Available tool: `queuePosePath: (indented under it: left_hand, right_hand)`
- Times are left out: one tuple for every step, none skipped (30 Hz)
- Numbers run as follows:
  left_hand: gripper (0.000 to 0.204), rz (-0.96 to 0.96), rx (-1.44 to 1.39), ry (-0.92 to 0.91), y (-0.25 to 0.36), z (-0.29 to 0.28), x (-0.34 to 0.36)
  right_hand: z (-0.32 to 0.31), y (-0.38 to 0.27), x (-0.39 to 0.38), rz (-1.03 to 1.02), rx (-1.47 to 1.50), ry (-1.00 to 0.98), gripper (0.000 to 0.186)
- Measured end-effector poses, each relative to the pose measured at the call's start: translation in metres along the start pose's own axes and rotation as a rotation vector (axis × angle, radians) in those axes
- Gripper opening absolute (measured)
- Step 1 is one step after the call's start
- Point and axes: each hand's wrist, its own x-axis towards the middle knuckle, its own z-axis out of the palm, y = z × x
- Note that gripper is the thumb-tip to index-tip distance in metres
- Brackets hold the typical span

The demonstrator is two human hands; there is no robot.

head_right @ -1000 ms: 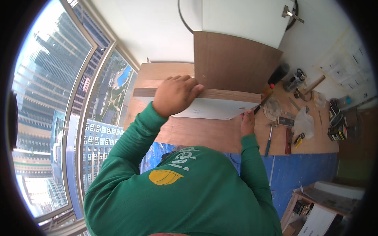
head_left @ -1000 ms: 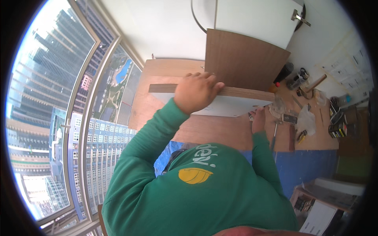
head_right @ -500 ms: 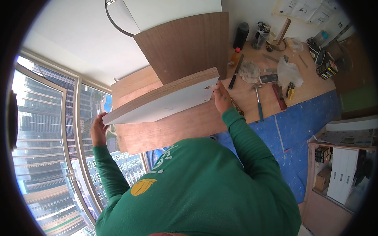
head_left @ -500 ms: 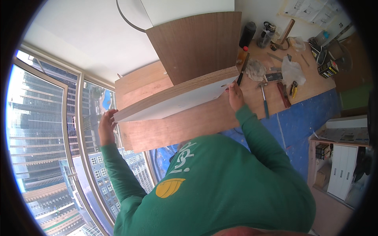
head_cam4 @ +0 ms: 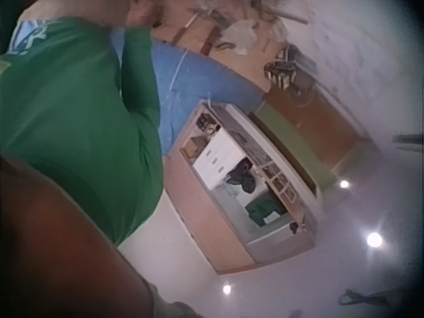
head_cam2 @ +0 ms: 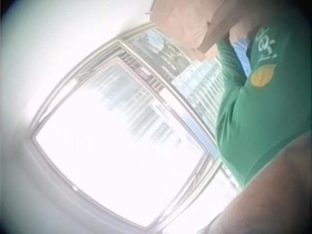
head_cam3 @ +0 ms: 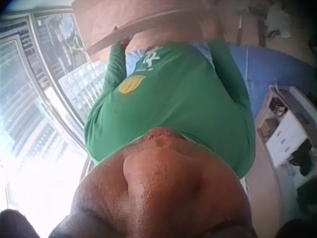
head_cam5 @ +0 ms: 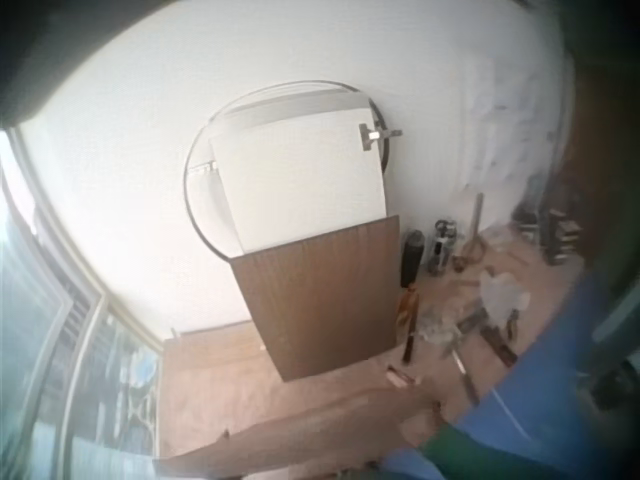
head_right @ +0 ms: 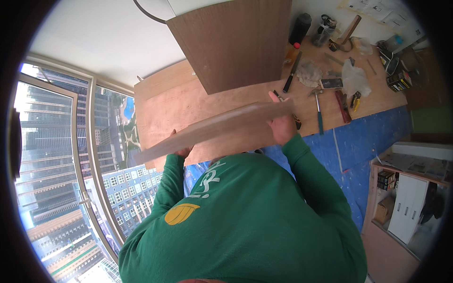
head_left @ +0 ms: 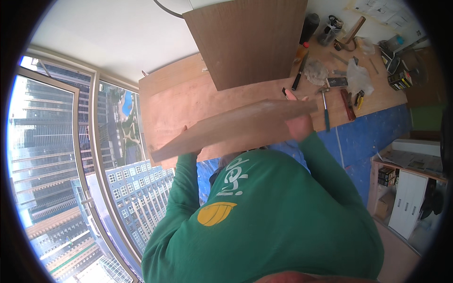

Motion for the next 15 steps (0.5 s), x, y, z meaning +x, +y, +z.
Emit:
queuePosePath:
  left_hand:
    - [0.078,0.001,0.037,-0.16,0.006,-0.003,0.003]
    - [0.069,-0.004,0.051,-0.145,0.007,-0.008,0.003]
    - [0.06,-0.014,0.062,-0.14,0.005,-0.006,0.007]
    - [0.052,-0.021,0.074,-0.133,0.003,-0.007,0.006]
    - [0.051,-0.016,0.108,-0.066,0.001,-0.009,0.002]
    - [0.051,-0.044,0.145,-0.007,-0.01,0.01,-0.004]
    - [0.05,-0.054,0.185,0.055,-0.012,0.026,-0.014]
    - [0.051,-0.069,0.204,0.055,-0.007,0.032,-0.024]
    - [0.051,-0.086,0.226,0.054,-0.002,0.035,-0.031]
    - [0.051,-0.103,0.247,0.053,0.001,0.038,-0.038]
    - [0.052,-0.08,0.258,0.069,0.001,0.041,-0.047]
    - [0.052,-0.055,0.274,0.08,0.001,0.047,-0.054]
    - [0.053,-0.031,0.289,0.091,0.001,0.05,-0.06]
    - [0.053,-0.017,0.258,0.087,0.004,0.048,-0.066]
    - [0.053,-0.001,0.225,0.083,0.01,0.045,-0.073]
  right_hand:
    - [0.007,-0.002,-0.008,0.042,0.091,-0.037,0.077]
    - [0.007,0.003,-0.009,0.065,0.092,0.052,0.076]
    - [0.002,0.005,-0.01,0.079,0.087,0.144,0.075]
    - [-0.004,0.007,-0.011,0.094,0.083,0.233,0.074]
    - [-0.013,0.007,-0.012,0.207,0.192,0.127,0.071]
    - [-0.034,0.002,-0.019,0.307,0.298,0.052,0.067]
    - [-0.043,0.001,-0.024,0.408,0.409,-0.042,0.064]
    - [-0.036,-0.002,-0.025,0.413,0.372,0.0,0.061]
    - [-0.024,-0.008,-0.028,0.414,0.337,0.042,0.057]
    - [-0.017,-0.01,-0.03,0.415,0.301,0.085,0.054]
    - [-0.017,-0.008,-0.031,0.421,0.292,0.072,0.054]
    - [-0.018,-0.008,-0.032,0.419,0.287,0.058,0.054]
    - [-0.017,-0.008,-0.033,0.418,0.28,0.045,0.054]
    - [-0.016,-0.006,-0.034,0.432,0.272,0.026,0.054]
    - [-0.014,-0.006,-0.034,0.449,0.263,0.007,0.054]
